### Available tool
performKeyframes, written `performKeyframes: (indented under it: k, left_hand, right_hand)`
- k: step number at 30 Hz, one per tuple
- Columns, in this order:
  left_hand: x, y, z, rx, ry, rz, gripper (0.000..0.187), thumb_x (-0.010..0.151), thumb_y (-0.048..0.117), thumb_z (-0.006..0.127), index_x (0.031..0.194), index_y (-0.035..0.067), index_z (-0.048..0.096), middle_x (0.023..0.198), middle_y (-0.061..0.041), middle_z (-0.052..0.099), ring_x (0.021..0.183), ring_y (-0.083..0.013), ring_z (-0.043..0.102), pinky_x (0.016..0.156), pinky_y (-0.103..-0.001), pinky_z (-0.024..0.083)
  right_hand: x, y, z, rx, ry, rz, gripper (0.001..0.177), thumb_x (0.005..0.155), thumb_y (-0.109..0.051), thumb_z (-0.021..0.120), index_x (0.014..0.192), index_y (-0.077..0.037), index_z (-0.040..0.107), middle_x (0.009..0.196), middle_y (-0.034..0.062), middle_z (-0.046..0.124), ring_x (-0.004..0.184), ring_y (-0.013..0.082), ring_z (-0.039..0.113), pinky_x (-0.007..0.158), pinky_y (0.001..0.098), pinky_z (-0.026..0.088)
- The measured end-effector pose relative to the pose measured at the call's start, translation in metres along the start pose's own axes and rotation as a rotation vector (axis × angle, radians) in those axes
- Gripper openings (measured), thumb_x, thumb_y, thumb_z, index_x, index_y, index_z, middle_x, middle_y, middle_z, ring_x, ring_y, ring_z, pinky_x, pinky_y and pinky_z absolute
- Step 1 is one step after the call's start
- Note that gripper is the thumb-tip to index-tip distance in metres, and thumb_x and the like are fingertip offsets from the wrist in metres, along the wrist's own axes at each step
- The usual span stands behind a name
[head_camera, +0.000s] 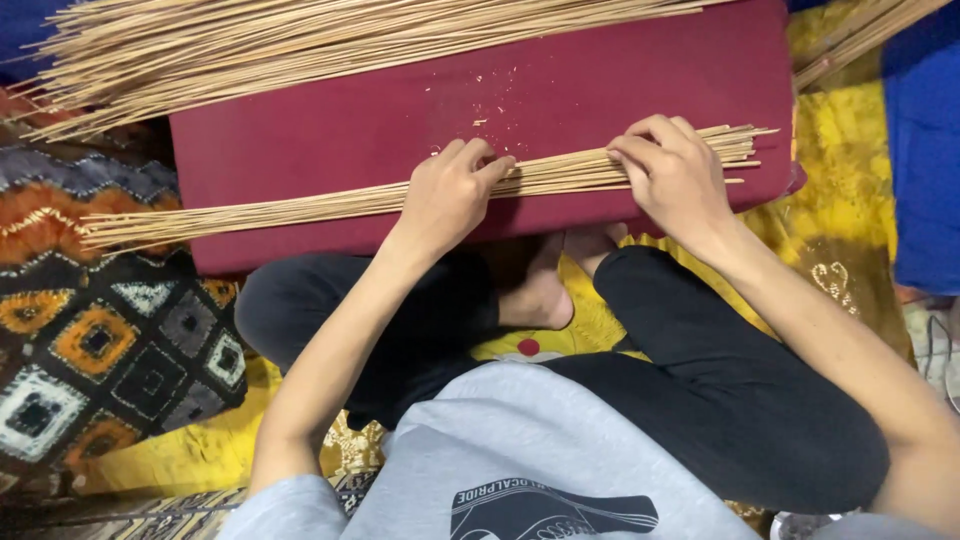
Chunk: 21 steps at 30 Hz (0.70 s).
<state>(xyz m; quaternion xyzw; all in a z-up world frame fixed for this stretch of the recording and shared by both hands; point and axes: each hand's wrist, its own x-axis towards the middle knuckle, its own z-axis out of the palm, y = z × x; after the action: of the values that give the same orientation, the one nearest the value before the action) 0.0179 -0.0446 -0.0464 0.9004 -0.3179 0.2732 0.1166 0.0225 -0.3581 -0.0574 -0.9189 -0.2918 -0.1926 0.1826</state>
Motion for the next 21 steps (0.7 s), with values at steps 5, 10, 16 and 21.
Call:
performKeyframes:
  k: [5,10,16,21]
  left_hand:
    - [-0.016,-0.010,0.011,0.032,-0.069,-0.003,0.018,0.091,0.012,0.069,0.100,0.026,0.076,0.092,0.004,0.060,0.076,-0.0178,0.060,0.061,-0.030,0.049]
    - [-0.014,-0.006,0.008,0.017,-0.110,-0.043,0.014,0.092,0.022,0.073,0.106,0.023,0.076,0.094,0.002,0.061,0.079,-0.0183,0.062,0.065,-0.030,0.052]
    - [-0.007,-0.009,-0.002,0.039,-0.199,-0.025,0.018,0.092,0.027,0.075,0.107,0.019,0.074,0.097,-0.002,0.063,0.083,-0.0225,0.065,0.069,-0.033,0.053]
    - [0.000,-0.030,-0.006,0.139,-0.572,-0.043,0.026,0.088,0.032,0.078,0.109,0.017,0.077,0.089,-0.006,0.070,0.081,-0.0258,0.070,0.072,-0.039,0.053]
  right_hand:
    - [-0.004,0.001,0.003,-0.005,-0.018,0.018,0.006,0.099,-0.013,0.080,0.105,-0.013,0.079,0.099,0.0044,0.069,0.091,0.0287,0.066,0.082,0.0406,0.055]
    - [-0.002,-0.005,0.004,0.006,-0.033,0.016,0.009,0.098,-0.016,0.082,0.106,-0.013,0.080,0.096,0.0038,0.069,0.091,0.0285,0.067,0.082,0.0407,0.054]
    - [0.011,-0.016,0.006,-0.025,-0.056,0.015,0.009,0.100,-0.020,0.079,0.108,-0.015,0.079,0.101,0.0029,0.070,0.093,0.0267,0.066,0.082,0.0392,0.054]
    - [0.041,-0.036,0.005,0.056,-0.280,0.105,0.022,0.101,-0.023,0.073,0.116,-0.009,0.077,0.107,0.0102,0.072,0.099,0.0354,0.068,0.084,0.0468,0.053]
